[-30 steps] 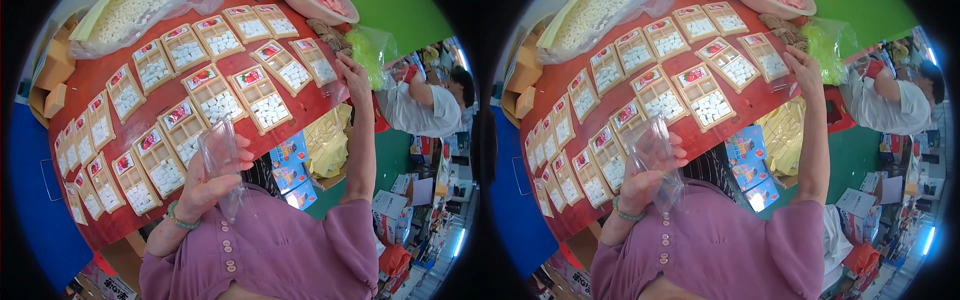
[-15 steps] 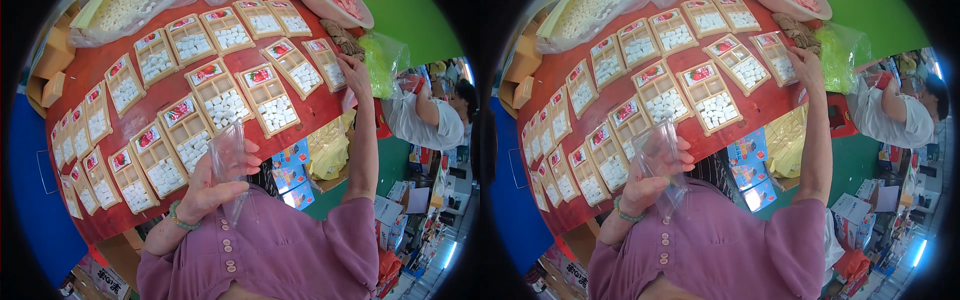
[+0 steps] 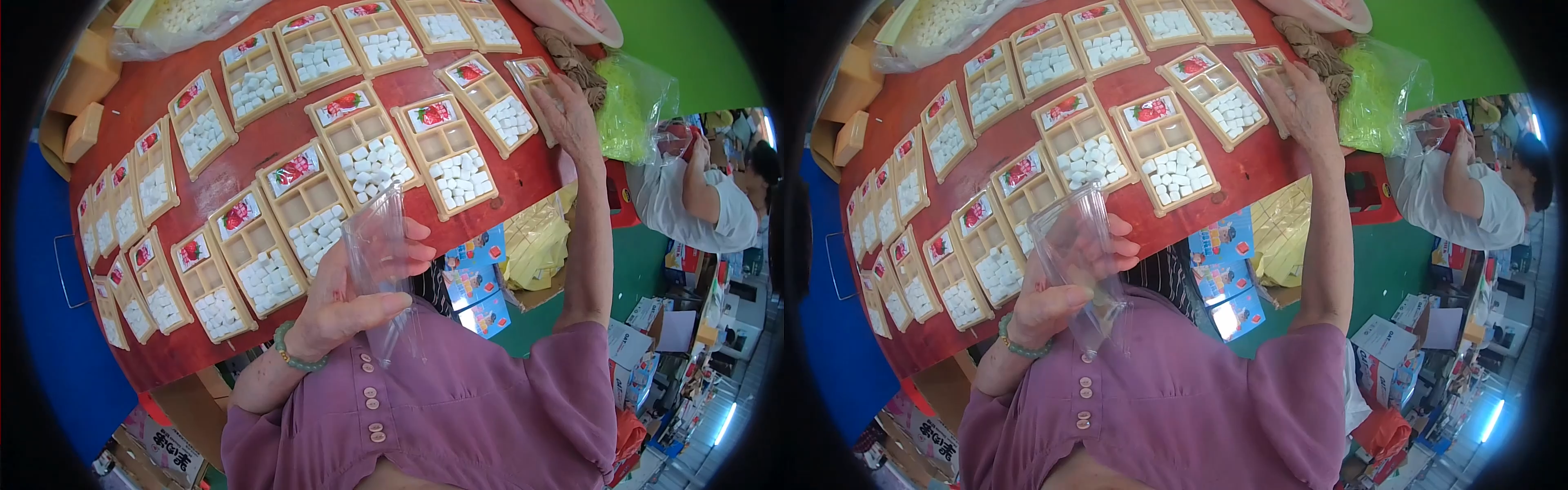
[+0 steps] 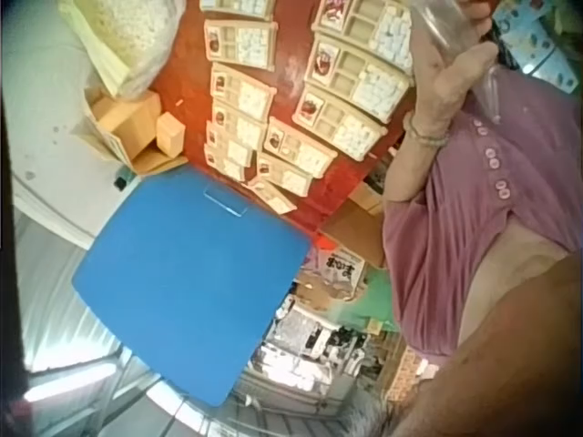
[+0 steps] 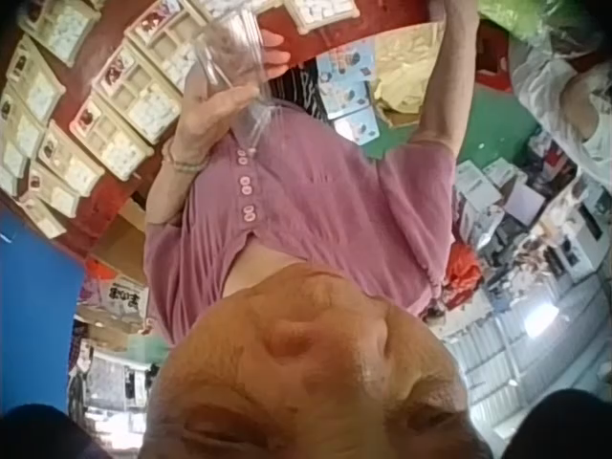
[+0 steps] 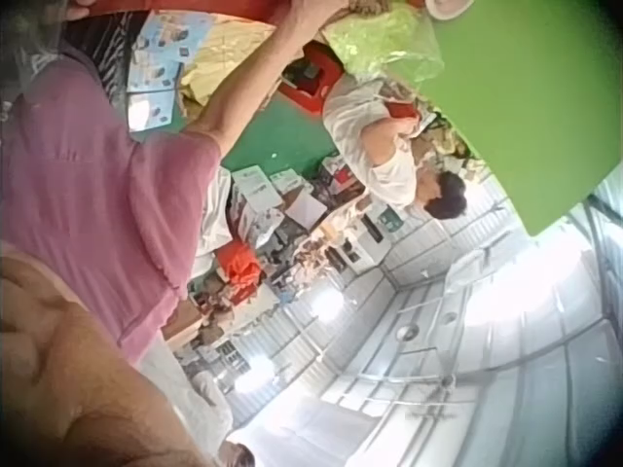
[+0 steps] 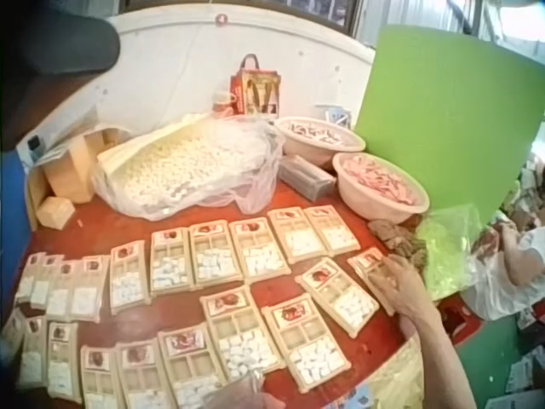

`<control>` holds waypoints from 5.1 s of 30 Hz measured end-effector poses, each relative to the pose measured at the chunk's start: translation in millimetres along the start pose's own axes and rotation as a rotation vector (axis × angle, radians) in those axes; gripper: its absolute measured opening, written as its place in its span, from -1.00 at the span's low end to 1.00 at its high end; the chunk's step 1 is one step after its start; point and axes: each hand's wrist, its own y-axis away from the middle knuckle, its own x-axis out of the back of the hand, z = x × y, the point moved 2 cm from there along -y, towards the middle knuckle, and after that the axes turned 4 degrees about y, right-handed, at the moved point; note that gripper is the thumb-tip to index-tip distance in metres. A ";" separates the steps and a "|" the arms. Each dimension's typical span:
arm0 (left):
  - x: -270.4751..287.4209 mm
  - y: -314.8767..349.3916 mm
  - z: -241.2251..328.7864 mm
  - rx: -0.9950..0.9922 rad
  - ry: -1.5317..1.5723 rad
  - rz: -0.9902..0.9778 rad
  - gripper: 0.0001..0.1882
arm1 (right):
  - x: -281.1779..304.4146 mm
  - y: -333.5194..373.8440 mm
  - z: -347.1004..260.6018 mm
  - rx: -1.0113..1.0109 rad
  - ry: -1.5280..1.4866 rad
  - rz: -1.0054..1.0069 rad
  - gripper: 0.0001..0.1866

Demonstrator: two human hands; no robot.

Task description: Packaging small boxes of white cubes with clear plastic lids.

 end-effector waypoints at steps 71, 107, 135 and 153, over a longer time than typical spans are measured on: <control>-6.6 -1.2 12.0 0.052 0.096 0.129 -0.15 | -17.2 14.5 -48.7 -0.086 -0.202 -0.051 -0.70; -3.0 -4.7 14.0 -0.029 0.257 0.193 -0.27 | 72.0 101.5 -198.0 -0.146 -0.760 -0.308 -0.70; -0.3 19.0 10.0 -0.058 0.070 0.167 0.02 | 40.3 151.0 -225.3 -0.085 -1.442 -0.803 -0.90; -10.8 23.5 13.5 0.006 -0.093 0.104 0.08 | 49.2 160.9 -224.1 -0.020 -1.485 -0.665 -0.78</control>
